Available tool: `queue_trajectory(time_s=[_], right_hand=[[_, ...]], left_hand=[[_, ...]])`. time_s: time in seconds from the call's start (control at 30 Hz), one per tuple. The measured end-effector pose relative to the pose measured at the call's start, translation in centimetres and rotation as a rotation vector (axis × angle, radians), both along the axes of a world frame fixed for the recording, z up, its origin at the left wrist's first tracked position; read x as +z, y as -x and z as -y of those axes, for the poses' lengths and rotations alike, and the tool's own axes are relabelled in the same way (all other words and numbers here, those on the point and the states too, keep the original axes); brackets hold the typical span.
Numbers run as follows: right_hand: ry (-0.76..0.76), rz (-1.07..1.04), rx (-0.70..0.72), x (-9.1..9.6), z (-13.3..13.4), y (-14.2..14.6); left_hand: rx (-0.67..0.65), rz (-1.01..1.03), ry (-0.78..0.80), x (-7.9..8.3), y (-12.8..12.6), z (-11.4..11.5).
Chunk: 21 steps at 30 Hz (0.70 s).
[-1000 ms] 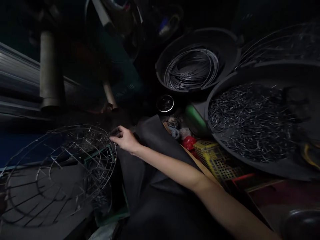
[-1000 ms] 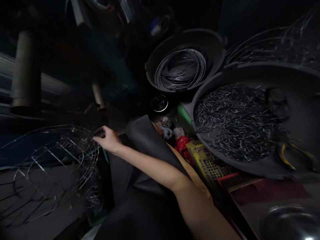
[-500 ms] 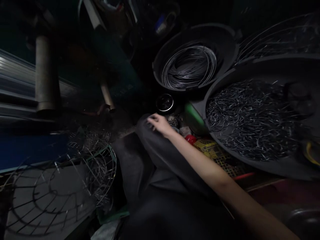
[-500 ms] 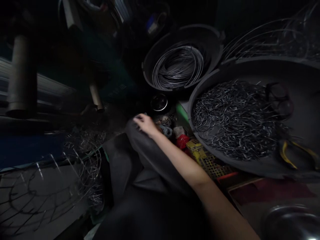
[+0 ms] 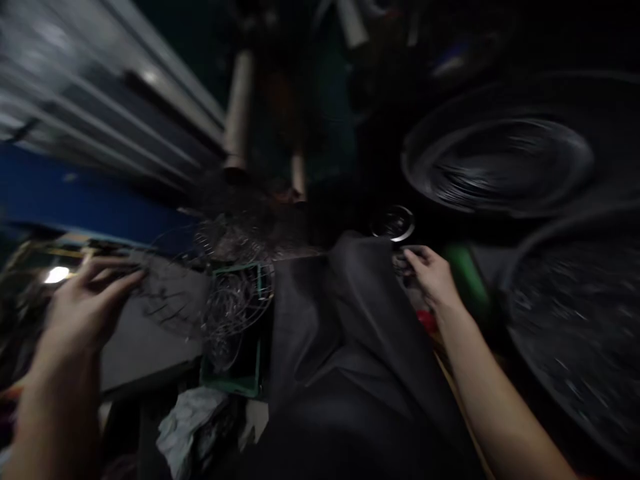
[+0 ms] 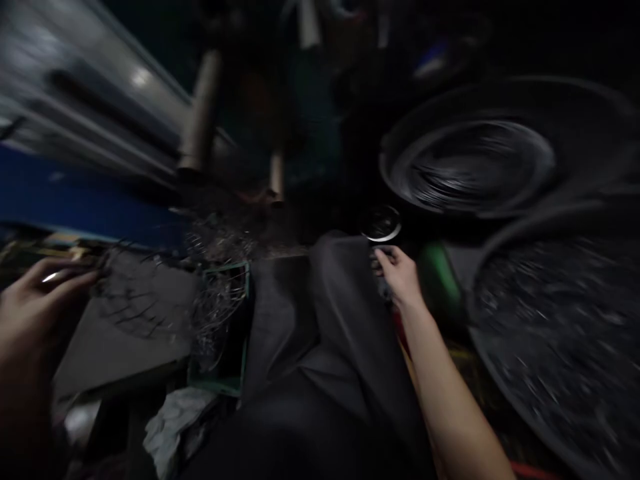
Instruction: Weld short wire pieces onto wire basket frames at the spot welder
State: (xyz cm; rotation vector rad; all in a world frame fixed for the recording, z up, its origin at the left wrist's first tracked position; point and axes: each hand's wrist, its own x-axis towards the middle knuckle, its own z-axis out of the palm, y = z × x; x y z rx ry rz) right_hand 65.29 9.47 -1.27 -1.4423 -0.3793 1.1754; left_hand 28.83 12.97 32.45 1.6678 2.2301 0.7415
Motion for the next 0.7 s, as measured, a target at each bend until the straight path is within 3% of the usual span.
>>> queue_trajectory(time_s=[0.03, 0.1, 0.23, 0.4, 0.47, 0.57, 0.7], right_hand=[[-0.034, 0.035, 0.060, 1.3, -0.7, 0.5], [-0.113, 0.161, 0.201, 3.9, -2.4, 1.5], [-0.294, 0.435, 0.484, 8.3, -5.5, 4.4], [-0.279, 0.623, 0.667, 9.6, -8.6, 8.2], [-0.262, 0.581, 0.723, 9.4, -9.1, 9.6], [-0.276, 0.335, 0.786, 9.2, -8.8, 11.3], [-0.221, -0.024, 0.722, 9.5, -8.0, 12.4]], left_hand=[[0.049, 0.136, -0.032, -0.5, 0.4, 0.0], [0.009, 0.358, -0.071, -1.2, 1.3, -0.4], [-0.091, 0.583, -0.127, -2.0, 2.5, -1.4], [-0.136, 0.657, -0.141, -2.2, 2.3, -1.6], [-0.147, 0.657, -0.130, -2.2, 2.3, -1.8], [-0.158, 0.633, -0.118, -2.4, 2.3, -2.0], [-0.156, 0.612, -0.102, -3.0, 2.8, -2.0]])
